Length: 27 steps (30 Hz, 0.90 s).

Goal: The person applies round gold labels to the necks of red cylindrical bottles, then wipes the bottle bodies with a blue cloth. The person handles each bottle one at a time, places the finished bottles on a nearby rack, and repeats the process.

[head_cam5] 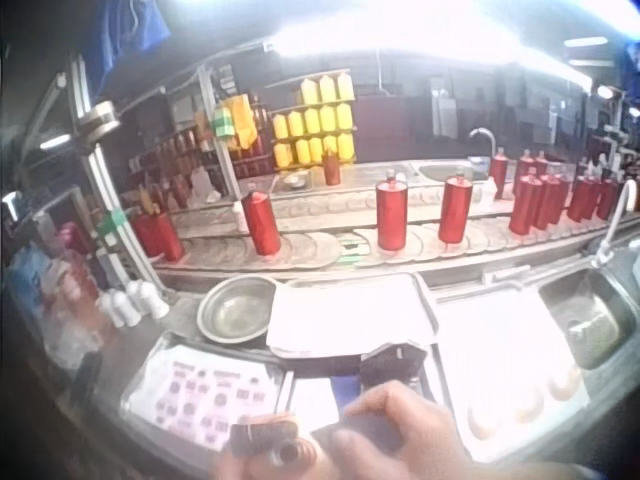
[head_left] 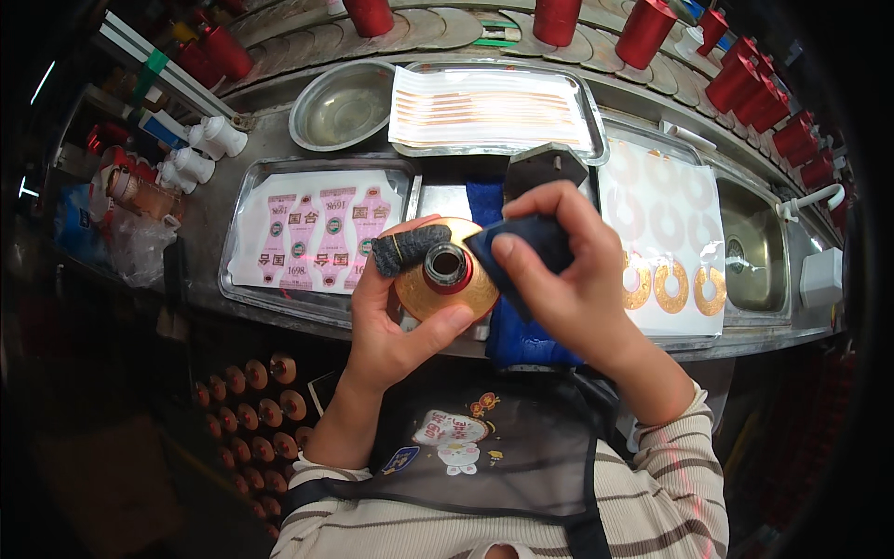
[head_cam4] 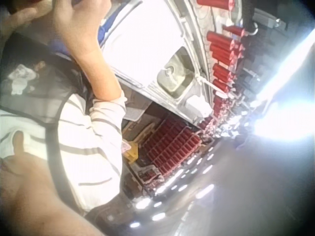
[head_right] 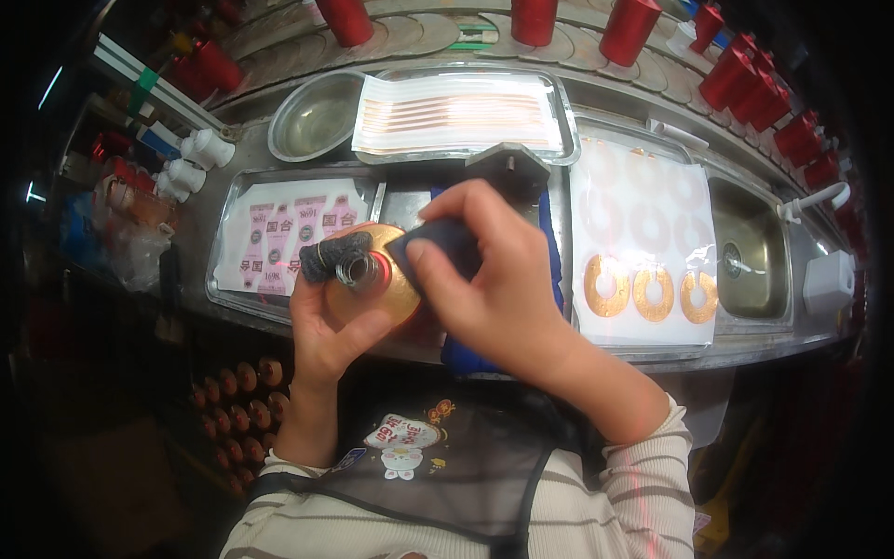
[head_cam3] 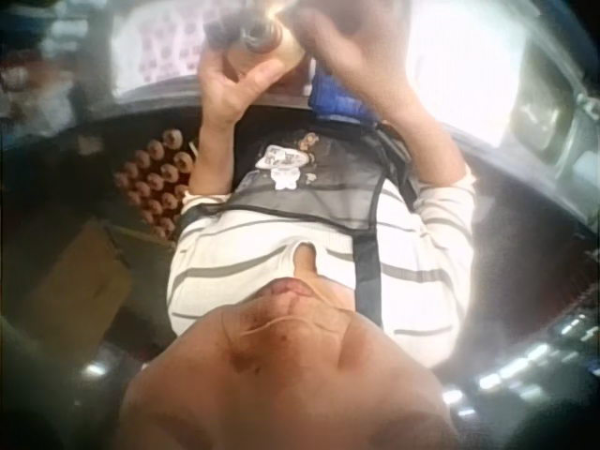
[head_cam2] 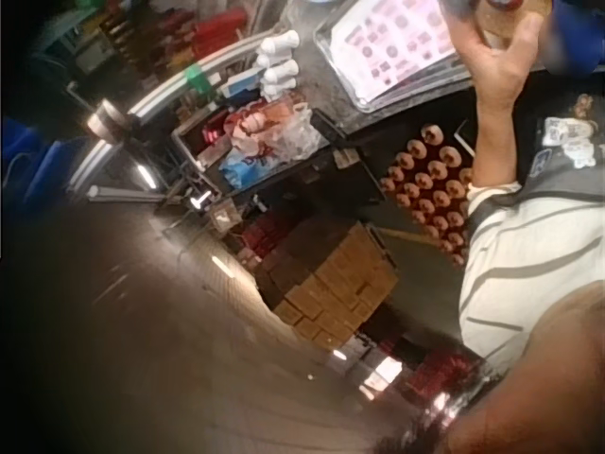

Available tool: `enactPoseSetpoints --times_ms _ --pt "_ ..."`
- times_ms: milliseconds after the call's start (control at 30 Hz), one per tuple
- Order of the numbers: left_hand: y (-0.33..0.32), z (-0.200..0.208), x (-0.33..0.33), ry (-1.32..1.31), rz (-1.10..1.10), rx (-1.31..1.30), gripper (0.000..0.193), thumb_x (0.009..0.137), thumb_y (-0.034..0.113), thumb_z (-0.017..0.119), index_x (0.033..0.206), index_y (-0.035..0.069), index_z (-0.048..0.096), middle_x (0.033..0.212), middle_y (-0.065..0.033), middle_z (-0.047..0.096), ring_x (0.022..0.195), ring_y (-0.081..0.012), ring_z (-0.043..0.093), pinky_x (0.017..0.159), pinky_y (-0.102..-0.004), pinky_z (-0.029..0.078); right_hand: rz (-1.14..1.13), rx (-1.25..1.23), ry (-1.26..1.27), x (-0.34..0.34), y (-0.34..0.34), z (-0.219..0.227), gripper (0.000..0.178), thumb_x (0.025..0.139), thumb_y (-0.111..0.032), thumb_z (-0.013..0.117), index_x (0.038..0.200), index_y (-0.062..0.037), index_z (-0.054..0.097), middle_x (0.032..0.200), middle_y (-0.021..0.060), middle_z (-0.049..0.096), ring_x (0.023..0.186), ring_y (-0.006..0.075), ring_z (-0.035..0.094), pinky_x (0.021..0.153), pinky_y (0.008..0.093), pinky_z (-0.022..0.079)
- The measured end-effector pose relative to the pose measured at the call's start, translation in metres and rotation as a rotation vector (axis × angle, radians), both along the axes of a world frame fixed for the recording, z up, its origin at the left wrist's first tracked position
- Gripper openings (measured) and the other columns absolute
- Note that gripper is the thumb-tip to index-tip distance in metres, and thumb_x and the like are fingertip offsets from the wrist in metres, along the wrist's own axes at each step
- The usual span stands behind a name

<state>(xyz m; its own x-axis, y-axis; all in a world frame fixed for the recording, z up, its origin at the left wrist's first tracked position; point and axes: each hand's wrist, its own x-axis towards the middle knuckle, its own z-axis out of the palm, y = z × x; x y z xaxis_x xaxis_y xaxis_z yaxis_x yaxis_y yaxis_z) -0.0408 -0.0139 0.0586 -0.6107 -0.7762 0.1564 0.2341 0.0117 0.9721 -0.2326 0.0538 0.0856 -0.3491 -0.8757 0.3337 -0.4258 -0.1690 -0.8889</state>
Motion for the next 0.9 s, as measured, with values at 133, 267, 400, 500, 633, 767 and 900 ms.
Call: enactPoseSetpoints --times_ms 133,267,400,500,633,767,900 --pt "-0.001 -0.005 0.002 -0.005 -0.009 -0.026 0.073 0.078 0.006 0.082 0.142 0.001 0.046 0.133 -0.0124 0.057 0.12 -0.0192 0.059 0.103 -0.0345 0.049 -0.052 0.023 -0.073 -0.015 -0.009 -0.002 0.021 0.085 -0.006 0.073 0.102 0.0003 0.062 0.091 0.0056 0.064 0.083 0.0106 0.06 0.075 0.0241 0.048" --pt "-0.008 -0.016 0.011 -0.005 -0.062 -0.016 0.085 0.071 0.014 0.091 0.143 0.004 0.046 0.137 -0.0104 0.055 0.125 -0.0201 0.056 0.107 -0.036 0.046 -0.07 -0.069 -0.036 -0.003 -0.005 -0.01 0.023 0.08 -0.003 0.074 0.1 -0.0011 0.063 0.089 0.0113 0.066 0.078 0.0198 0.066 0.07 0.0285 0.051" --pt "-0.018 -0.021 0.016 -0.241 -0.029 -0.366 0.09 0.061 0.015 0.096 0.139 0.007 0.051 0.139 -0.0126 0.053 0.129 -0.0252 0.054 0.108 -0.0388 0.044 -0.052 -0.229 0.288 0.0 0.007 -0.001 0.027 0.075 0.005 0.071 0.1 -0.0021 0.065 0.086 0.0115 0.064 0.076 0.0289 0.063 0.07 0.0354 0.052" --pt "-0.003 -0.028 0.005 -0.182 0.114 -0.402 0.086 0.061 0.013 0.094 0.136 0.007 0.053 0.137 -0.015 0.053 0.127 -0.0305 0.055 0.105 -0.0409 0.046 0.044 -0.267 0.535 0.015 0.027 0.008 0.038 0.061 0.009 0.068 0.097 -0.0049 0.071 0.083 0.0082 0.062 0.075 0.0271 0.061 0.074 0.0412 0.051" --pt "0.018 -0.033 -0.021 -0.156 0.391 -0.508 0.082 0.064 0.013 0.091 0.136 0.007 0.051 0.133 -0.0164 0.049 0.123 -0.0335 0.054 0.103 -0.0416 0.046 0.068 -0.42 0.615 0.037 0.032 -0.003 0.036 0.061 0.002 0.071 0.097 -0.0052 0.076 0.081 0.0059 0.06 0.076 0.0289 0.06 0.064 0.0361 0.051" --pt "0.018 -0.044 -0.03 -0.143 0.477 -0.485 0.082 0.063 0.018 0.092 0.134 0.008 0.052 0.128 -0.0154 0.049 0.118 -0.0336 0.054 0.101 -0.0425 0.045 0.281 -0.363 0.447 0.038 0.024 0.007 0.038 0.062 0.005 0.074 0.098 -0.0063 0.075 0.085 0.0068 0.063 0.074 0.0268 0.061 0.065 0.0352 0.051" --pt "0.012 -0.033 -0.031 -0.215 0.548 -0.717 0.085 0.056 0.019 0.094 0.131 0.01 0.054 0.123 -0.0152 0.05 0.113 -0.0359 0.053 0.095 -0.0433 0.046 0.19 -0.297 0.446 0.001 0.019 0.018 0.035 0.061 0.012 0.077 0.09 -0.0069 0.073 0.084 0.0065 0.068 0.077 0.0261 0.064 0.069 0.0352 0.051"
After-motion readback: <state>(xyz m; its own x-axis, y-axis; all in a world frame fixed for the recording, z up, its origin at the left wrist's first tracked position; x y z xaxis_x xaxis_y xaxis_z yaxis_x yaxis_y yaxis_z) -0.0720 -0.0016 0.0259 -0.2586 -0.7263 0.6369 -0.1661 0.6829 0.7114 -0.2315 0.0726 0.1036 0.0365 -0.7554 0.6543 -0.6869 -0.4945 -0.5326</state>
